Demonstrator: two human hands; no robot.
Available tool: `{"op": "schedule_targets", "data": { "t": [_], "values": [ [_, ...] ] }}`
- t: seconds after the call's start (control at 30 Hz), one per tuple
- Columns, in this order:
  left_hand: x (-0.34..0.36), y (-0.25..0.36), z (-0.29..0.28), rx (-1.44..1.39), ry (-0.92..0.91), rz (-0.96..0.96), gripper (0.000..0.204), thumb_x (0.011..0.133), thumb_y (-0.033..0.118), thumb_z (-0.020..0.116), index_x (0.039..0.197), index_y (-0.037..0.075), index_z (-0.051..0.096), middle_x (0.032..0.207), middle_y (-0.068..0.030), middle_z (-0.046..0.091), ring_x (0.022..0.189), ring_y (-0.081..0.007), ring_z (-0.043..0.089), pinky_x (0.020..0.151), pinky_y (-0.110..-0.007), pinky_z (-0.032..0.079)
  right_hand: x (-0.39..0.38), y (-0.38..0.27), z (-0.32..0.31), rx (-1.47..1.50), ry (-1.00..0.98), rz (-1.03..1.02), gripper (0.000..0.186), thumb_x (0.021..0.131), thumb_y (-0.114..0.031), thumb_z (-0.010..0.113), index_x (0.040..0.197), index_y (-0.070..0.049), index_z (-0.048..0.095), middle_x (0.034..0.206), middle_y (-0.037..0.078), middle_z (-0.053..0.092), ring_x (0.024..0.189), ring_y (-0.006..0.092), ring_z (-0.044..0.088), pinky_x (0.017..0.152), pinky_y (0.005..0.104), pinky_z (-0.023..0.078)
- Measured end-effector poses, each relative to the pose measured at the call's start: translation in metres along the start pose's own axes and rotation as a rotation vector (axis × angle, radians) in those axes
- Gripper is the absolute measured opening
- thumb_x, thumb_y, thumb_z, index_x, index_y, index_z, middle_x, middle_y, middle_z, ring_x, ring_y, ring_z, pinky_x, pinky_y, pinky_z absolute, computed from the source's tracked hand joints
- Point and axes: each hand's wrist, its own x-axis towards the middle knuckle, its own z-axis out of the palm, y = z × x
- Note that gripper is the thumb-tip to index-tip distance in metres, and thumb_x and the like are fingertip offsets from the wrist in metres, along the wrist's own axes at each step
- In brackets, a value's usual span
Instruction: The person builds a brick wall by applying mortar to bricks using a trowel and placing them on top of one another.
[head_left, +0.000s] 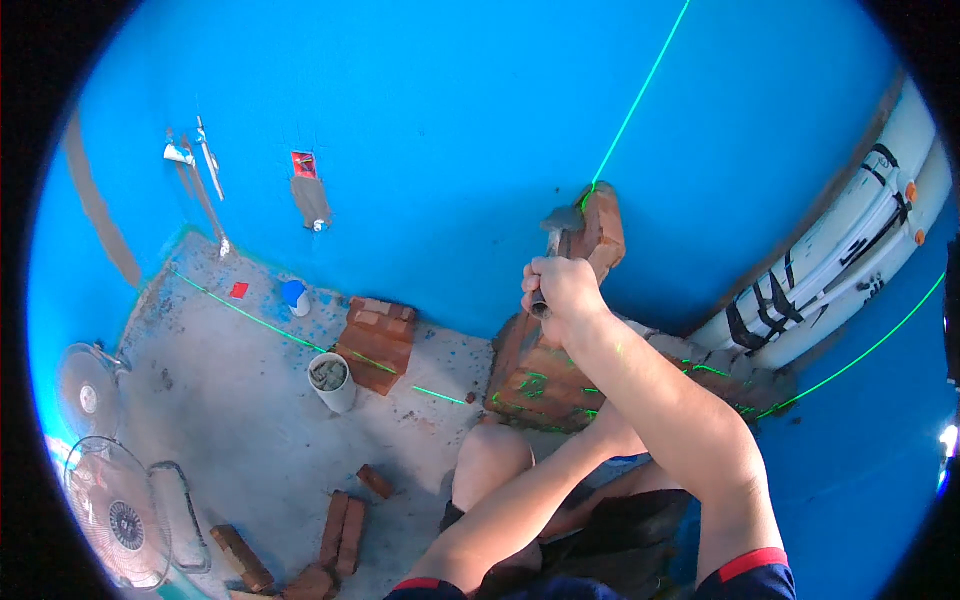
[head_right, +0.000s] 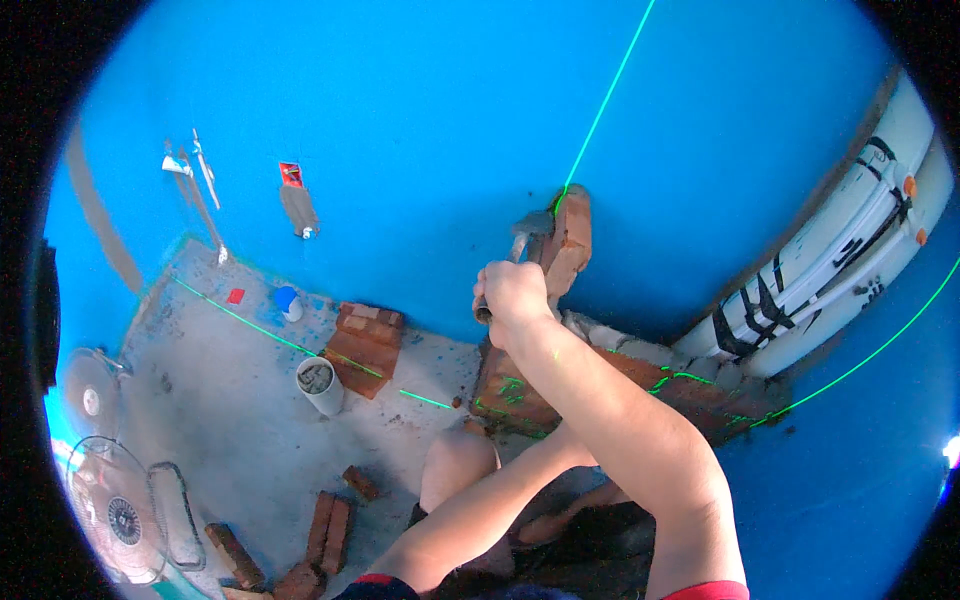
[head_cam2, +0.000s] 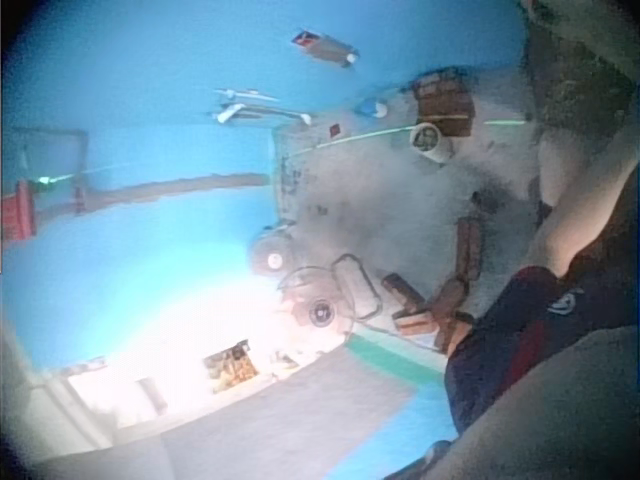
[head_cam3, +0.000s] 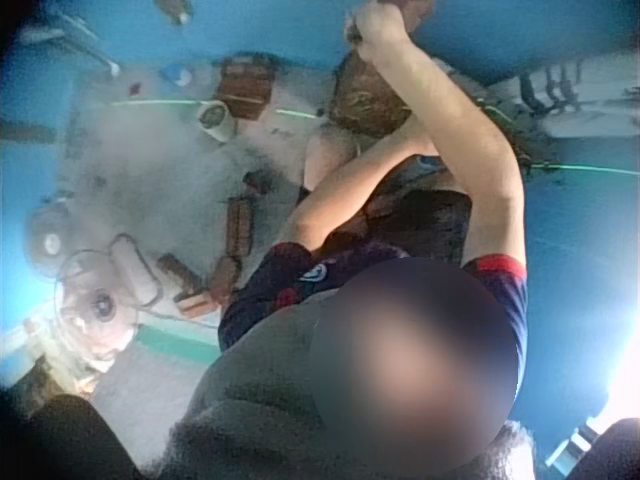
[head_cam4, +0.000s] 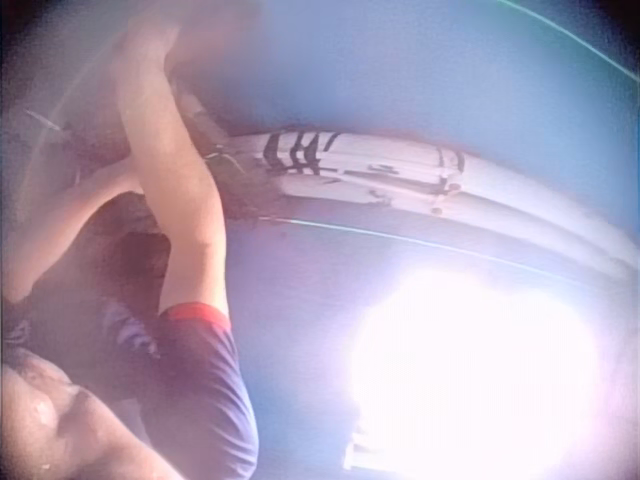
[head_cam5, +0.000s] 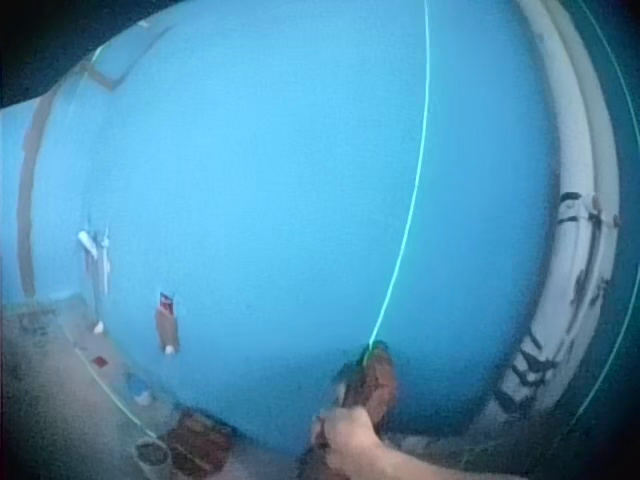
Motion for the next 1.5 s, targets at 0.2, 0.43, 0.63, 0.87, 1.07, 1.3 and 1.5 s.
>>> {"op": "schedule_targets", "data": {
  "t": [0.2, 0.43, 0.63, 0.87, 1.07, 1.3, 1.5],
  "values": [
    [0.005, 0.009, 0.002, -0.028, 0.015, 0.062, 0.028, 0.082, 0.024, 0.069, 0.105, 0.008, 0.062, 0.104, -0.0131, 0.066, 0.101, -0.0328, 0.058, 0.084, -0.044, 0.044, 0.083, 0.034, -0.069, -0.72, -0.26, -0.272, 0.003, 0.091, -0.013, 0.056, 0.089, -0.014, 0.058, 0.087, -0.002, 0.058, 0.077, 0.0141, 0.055, 0.062, 0.0317, 0.043],
    [-0.002, -0.016, -0.009, 0.034, 0.087, 0.088, 0.031, 0.08, 0.023, 0.075, 0.102, 0.007, 0.061, 0.102, -0.0104, 0.061, 0.097, -0.022, 0.054, 0.083, -0.04, 0.043, 0.027, 0.001, -0.012, -0.375, -0.186, 0.073, 0.009, 0.087, -0.013, 0.061, 0.093, -0.02, 0.06, 0.096, -0.006, 0.06, 0.091, 0.0089, 0.057, 0.069, 0.0265, 0.047],
    [0.009, 0.0, 0.008, -0.012, 0.023, 0.102, 0.021, 0.082, 0.016, 0.066, 0.1, 0.006, 0.063, 0.097, -0.0151, 0.067, 0.095, -0.0344, 0.061, 0.079, -0.046, 0.046, 0.109, 0.038, -0.086, -0.521, -0.36, -0.374, 0.005, 0.089, -0.018, 0.06, 0.093, -0.02, 0.057, 0.095, -0.005, 0.059, 0.083, 0.0121, 0.056, 0.066, 0.0286, 0.045],
    [0.001, -0.006, -0.005, 0.127, 0.076, 0.107, 0.031, 0.084, 0.02, 0.07, 0.111, 0.008, 0.059, 0.107, -0.0119, 0.062, 0.102, -0.0267, 0.054, 0.089, -0.04, 0.043, -0.035, -0.021, -0.01, -0.088, -0.017, -0.095, 0.013, 0.091, -0.015, 0.057, 0.086, -0.007, 0.048, 0.073, 0.002, 0.053, 0.063, 0.0143, 0.05, 0.054, 0.0343, 0.041],
    [-0.007, -0.028, 0.011, 0.211, 0.079, 0.121, 0.025, 0.08, 0.022, 0.065, 0.103, 0.013, 0.066, 0.092, -0.0178, 0.069, 0.086, -0.0348, 0.067, 0.074, -0.048, 0.052, -0.126, -0.02, -0.079, -0.096, -0.059, -0.347, 0.02, 0.094, -0.015, 0.058, 0.104, 0.001, 0.052, 0.067, 0.0, 0.045, 0.052, 0.008, 0.041, 0.046, 0.0251, 0.034],
    [-0.026, -0.028, -0.005, 0.356, -0.618, -0.293, 0.033, 0.077, 0.023, 0.066, 0.106, 0.006, 0.066, 0.098, -0.019, 0.068, 0.095, -0.0374, 0.064, 0.081, -0.047, 0.052, -0.216, 0.013, -0.223, -0.388, 0.044, -0.556, 0.05, 0.093, -0.034, 0.063, 0.12, 0.003, 0.043, 0.066, 0.001, 0.046, 0.044, 0.0051, 0.039, 0.04, 0.0203, 0.029],
    [-0.059, 0.008, -0.132, 0.154, -0.266, -0.398, 0.028, 0.081, 0.025, 0.074, 0.1, 0.004, 0.069, 0.091, -0.0116, 0.067, 0.088, -0.0222, 0.064, 0.075, -0.036, 0.052, -0.264, 0.128, -0.297, -0.541, 0.01, -0.314, 0.05, 0.087, -0.044, 0.069, 0.106, -0.001, 0.05, 0.067, 0.0, 0.05, 0.049, 0.0056, 0.043, 0.041, 0.0199, 0.031]
  ]
}}
